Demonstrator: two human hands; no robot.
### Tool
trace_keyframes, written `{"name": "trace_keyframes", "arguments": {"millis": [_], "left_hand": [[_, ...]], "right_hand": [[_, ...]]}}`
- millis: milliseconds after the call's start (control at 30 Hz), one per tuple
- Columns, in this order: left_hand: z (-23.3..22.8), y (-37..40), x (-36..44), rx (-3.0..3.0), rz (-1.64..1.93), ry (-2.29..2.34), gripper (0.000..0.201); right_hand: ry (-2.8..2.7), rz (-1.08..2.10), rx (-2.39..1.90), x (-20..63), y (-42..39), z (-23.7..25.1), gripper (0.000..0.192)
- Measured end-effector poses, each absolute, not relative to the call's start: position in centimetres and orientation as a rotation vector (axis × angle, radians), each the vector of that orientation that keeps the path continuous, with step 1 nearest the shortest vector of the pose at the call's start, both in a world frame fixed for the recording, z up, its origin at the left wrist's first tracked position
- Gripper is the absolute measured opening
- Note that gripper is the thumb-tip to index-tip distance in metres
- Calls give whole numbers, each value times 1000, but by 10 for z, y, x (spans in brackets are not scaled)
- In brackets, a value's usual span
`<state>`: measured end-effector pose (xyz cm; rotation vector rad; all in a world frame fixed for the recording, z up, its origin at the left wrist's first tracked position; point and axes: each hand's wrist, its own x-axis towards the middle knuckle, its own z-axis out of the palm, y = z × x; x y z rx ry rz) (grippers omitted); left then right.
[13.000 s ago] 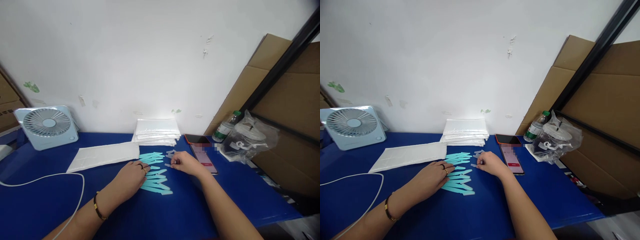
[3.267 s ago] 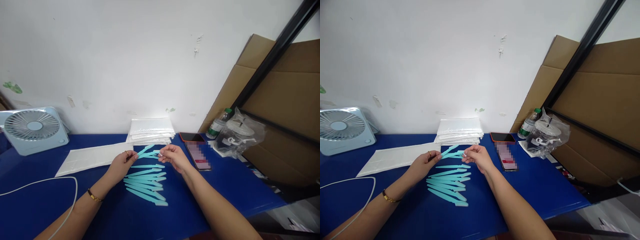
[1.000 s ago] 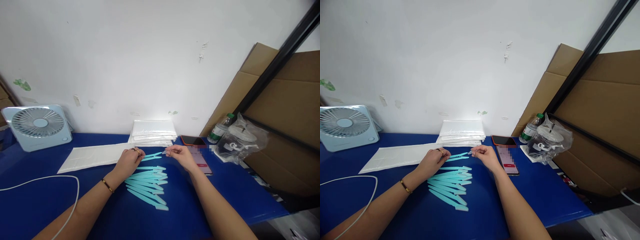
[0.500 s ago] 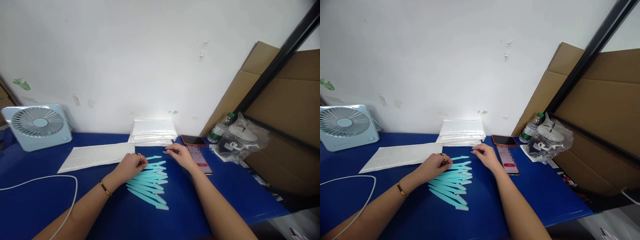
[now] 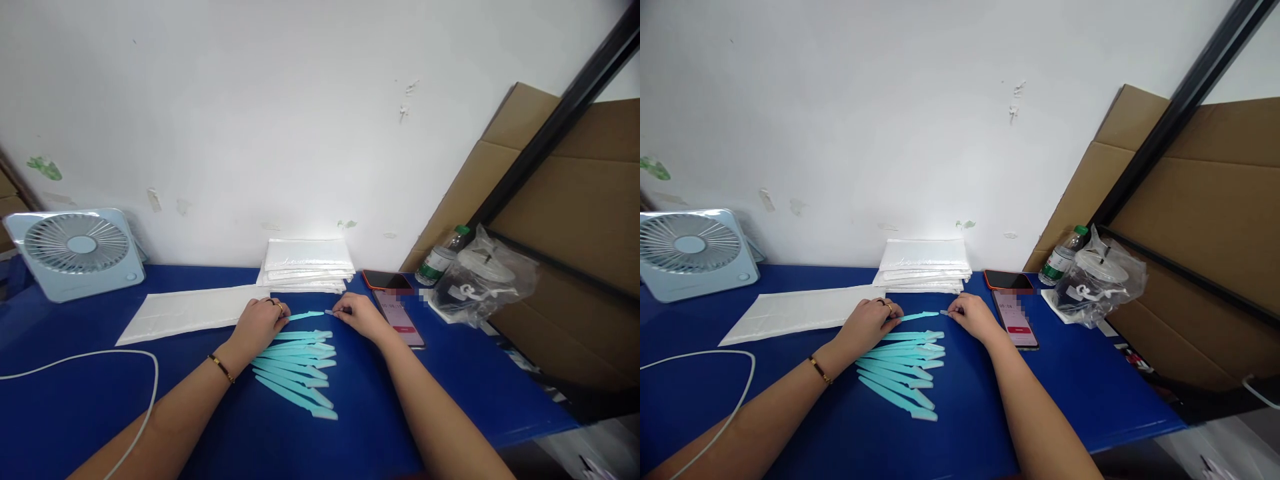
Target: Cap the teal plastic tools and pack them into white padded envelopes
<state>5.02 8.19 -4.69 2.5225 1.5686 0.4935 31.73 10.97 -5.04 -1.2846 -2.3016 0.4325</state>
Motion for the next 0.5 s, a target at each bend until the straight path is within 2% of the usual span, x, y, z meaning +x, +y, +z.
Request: {"name": "trace_keyframes", "arguments": {"millis": [233,500], "left_hand": [[-49,84,50,2520,519,1525,16],[-52,87,50,2513,523,1513,15]], "right_hand": [[-2234,614,-1234,305,106,-52,11],[-2202,717,-1398,317,107,-52,15]]}}
